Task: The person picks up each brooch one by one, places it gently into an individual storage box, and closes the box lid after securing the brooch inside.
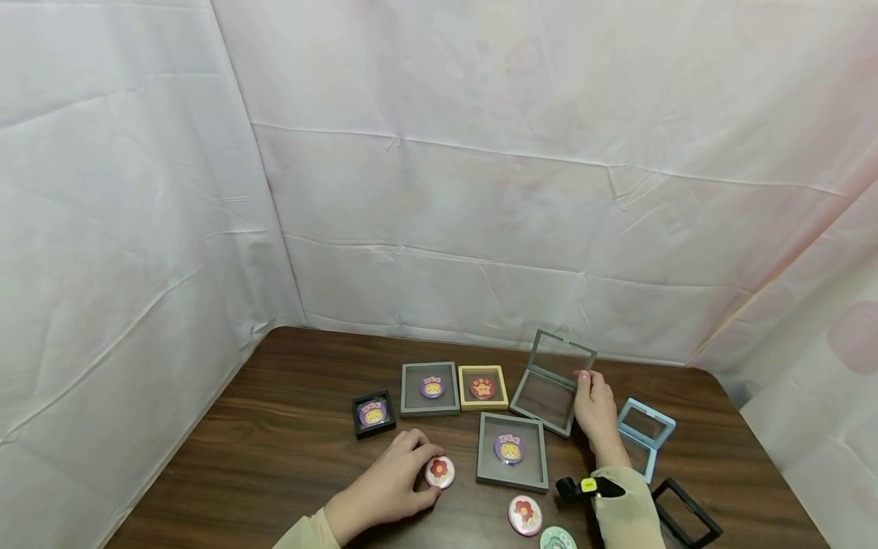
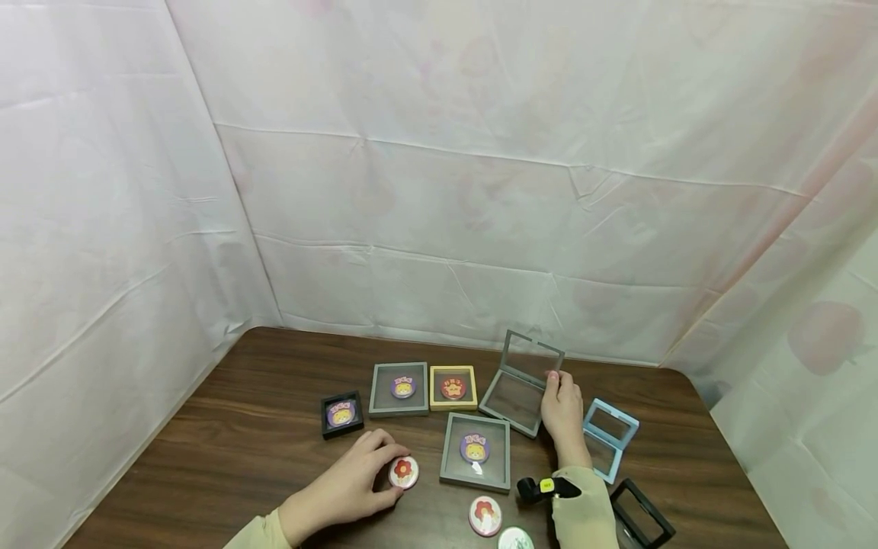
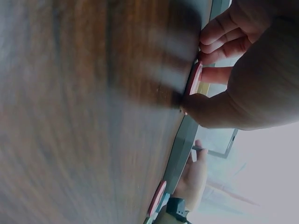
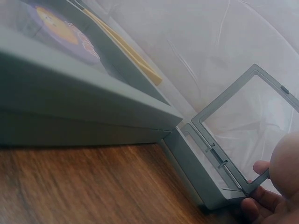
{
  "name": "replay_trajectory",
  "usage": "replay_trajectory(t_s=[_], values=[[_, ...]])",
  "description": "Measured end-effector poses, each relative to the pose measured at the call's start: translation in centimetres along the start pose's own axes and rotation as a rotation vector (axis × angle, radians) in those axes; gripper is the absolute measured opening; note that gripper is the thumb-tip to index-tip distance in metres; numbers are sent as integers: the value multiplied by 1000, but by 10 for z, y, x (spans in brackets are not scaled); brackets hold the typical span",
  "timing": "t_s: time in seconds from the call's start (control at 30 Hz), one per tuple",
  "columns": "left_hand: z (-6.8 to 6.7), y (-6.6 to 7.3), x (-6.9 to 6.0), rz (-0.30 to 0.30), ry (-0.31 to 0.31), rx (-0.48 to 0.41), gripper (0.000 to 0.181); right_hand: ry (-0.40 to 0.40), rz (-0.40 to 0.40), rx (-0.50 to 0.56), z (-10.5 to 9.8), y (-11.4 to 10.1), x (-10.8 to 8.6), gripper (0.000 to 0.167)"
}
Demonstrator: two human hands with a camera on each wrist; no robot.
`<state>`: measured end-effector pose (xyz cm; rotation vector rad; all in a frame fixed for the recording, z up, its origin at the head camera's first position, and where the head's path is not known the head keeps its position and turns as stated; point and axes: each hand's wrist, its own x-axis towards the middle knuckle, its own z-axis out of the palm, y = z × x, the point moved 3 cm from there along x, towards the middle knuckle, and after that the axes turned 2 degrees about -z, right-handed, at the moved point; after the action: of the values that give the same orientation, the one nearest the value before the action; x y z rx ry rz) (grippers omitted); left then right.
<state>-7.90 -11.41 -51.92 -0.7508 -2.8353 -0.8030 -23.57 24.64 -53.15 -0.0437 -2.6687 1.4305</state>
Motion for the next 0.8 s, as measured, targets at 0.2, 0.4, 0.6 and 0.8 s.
replay_trajectory(t_s=[0.2,0.4,0.6,0.8], values=[[1,-2,1,-14,-14,-11,49,-1,-1,-1,0,0,0,62],[2,-2,1,-13,-31,-3,46,4,-5,-2,0,-1,-1,63],[2,-3,1,-8,-35,-11,43,5,-11,-2,0,-2,0,63],[2,-4,2,1,-38,-13,39,6,-11,6,0,-2,0,62]])
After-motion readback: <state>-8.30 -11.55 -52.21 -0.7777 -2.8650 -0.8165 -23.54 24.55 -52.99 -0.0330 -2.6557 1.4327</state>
